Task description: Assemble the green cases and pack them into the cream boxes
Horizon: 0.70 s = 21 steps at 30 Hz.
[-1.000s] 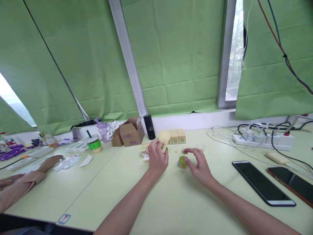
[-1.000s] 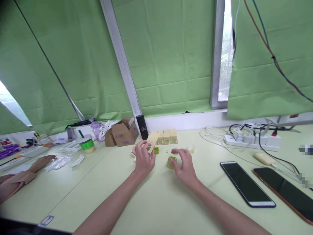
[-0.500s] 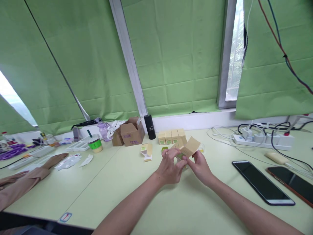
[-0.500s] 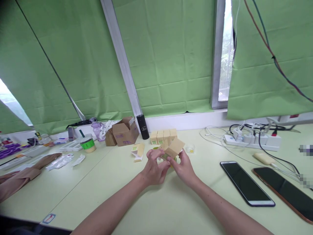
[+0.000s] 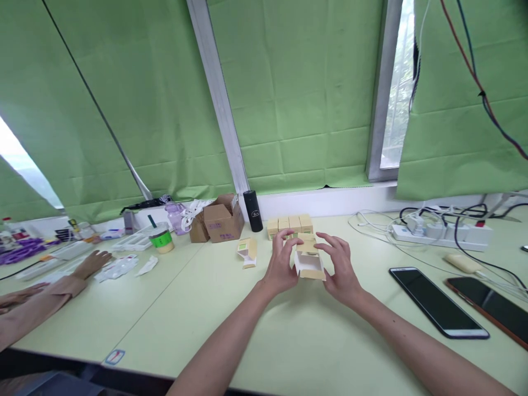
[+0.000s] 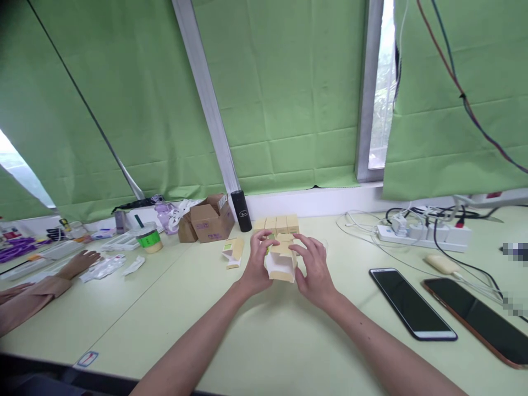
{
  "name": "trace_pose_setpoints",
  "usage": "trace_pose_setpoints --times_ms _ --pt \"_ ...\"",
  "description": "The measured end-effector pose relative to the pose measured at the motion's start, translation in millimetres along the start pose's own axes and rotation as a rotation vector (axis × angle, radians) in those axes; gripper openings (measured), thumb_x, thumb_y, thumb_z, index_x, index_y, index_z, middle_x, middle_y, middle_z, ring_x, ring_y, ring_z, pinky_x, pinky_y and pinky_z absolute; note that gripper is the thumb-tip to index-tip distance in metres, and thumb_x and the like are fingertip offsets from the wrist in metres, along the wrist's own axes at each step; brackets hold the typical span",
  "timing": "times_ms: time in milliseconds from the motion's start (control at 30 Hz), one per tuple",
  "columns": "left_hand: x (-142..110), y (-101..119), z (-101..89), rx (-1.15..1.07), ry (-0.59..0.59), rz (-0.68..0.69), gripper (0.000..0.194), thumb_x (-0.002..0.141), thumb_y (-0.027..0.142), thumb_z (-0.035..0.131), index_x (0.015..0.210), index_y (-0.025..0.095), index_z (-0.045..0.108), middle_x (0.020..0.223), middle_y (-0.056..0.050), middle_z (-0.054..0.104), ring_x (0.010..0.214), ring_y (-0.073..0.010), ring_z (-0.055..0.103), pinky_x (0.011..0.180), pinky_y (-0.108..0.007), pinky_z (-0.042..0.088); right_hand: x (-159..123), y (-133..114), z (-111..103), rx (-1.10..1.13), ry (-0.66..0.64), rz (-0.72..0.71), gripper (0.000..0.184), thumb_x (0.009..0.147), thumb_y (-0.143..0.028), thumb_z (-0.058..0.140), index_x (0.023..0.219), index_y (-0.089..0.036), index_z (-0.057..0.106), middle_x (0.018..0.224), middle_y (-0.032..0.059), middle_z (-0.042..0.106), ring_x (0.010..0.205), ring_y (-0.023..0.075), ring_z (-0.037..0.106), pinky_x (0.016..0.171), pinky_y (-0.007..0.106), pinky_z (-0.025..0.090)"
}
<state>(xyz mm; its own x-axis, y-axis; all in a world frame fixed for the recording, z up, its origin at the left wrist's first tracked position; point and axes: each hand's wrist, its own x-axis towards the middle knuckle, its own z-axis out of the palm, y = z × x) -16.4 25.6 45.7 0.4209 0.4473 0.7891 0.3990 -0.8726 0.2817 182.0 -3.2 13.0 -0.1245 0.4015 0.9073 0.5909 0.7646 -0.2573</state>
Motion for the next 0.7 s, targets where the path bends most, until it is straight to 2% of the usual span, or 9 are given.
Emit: trace_pose_setpoints --times_ms 67,233,367,567,700 --pt "-2 -1 1.2 0.031 0.033 0.034 0.058 0.077 0.009 0.072 0.128 0.026 0.050 0.138 -0.015 0.040 0.136 -0.0341 0.043 0.108 -0.056 0.045 0 0 -1 -0.019 0.014 -0.015 0.054 0.090 -0.015 0.053 0.141 -0.028 0.045 0.152 0.0132 0.047 0.134 0.0363 0.045 0.106 0.061 0.041" --pt "1 0 4.4 0.024 0.130 0.042 0.047 0.082 0.007 0.067 0.122 0.025 0.052 0.136 -0.016 0.043 0.133 -0.0308 0.048 0.104 -0.051 0.050 -1 7 -2 -0.044 0.053 0.025 0.063 0.093 -0.016 0.052 0.152 -0.027 0.035 0.146 0.0144 0.050 0.133 0.0358 0.045 0.106 0.062 0.043" --pt "6 6 6.7 -0.054 0.185 0.018 0.047 0.080 0.012 0.073 0.121 0.023 0.054 0.136 -0.016 0.047 0.133 -0.0315 0.050 0.108 -0.053 0.048 -4 14 -1 -0.053 0.063 0.051 0.062 0.093 -0.018 0.053 0.152 -0.027 0.035 0.143 0.0139 0.052 0.132 0.0363 0.047 0.106 0.063 0.043" --pt "1 -1 10.7 -0.266 0.225 -0.216 0.042 0.083 0.025 0.077 0.122 0.022 0.062 0.130 -0.013 0.052 0.128 -0.0308 0.054 0.105 -0.048 0.049 -6 13 0 0.006 0.044 0.110 0.062 0.093 -0.020 0.057 0.150 -0.029 0.036 0.143 0.0133 0.051 0.134 0.0360 0.047 0.109 0.064 0.043" --pt "-5 -15 13.0 -0.495 0.213 -0.359 0.046 0.086 0.042 0.078 0.123 0.017 0.064 0.124 -0.013 0.055 0.110 -0.0252 0.061 0.096 -0.040 0.052 -7 11 2 0.076 0.012 0.141 0.058 0.095 -0.019 0.055 0.149 -0.029 0.037 0.146 0.0140 0.049 0.137 0.0351 0.046 0.111 0.065 0.043"
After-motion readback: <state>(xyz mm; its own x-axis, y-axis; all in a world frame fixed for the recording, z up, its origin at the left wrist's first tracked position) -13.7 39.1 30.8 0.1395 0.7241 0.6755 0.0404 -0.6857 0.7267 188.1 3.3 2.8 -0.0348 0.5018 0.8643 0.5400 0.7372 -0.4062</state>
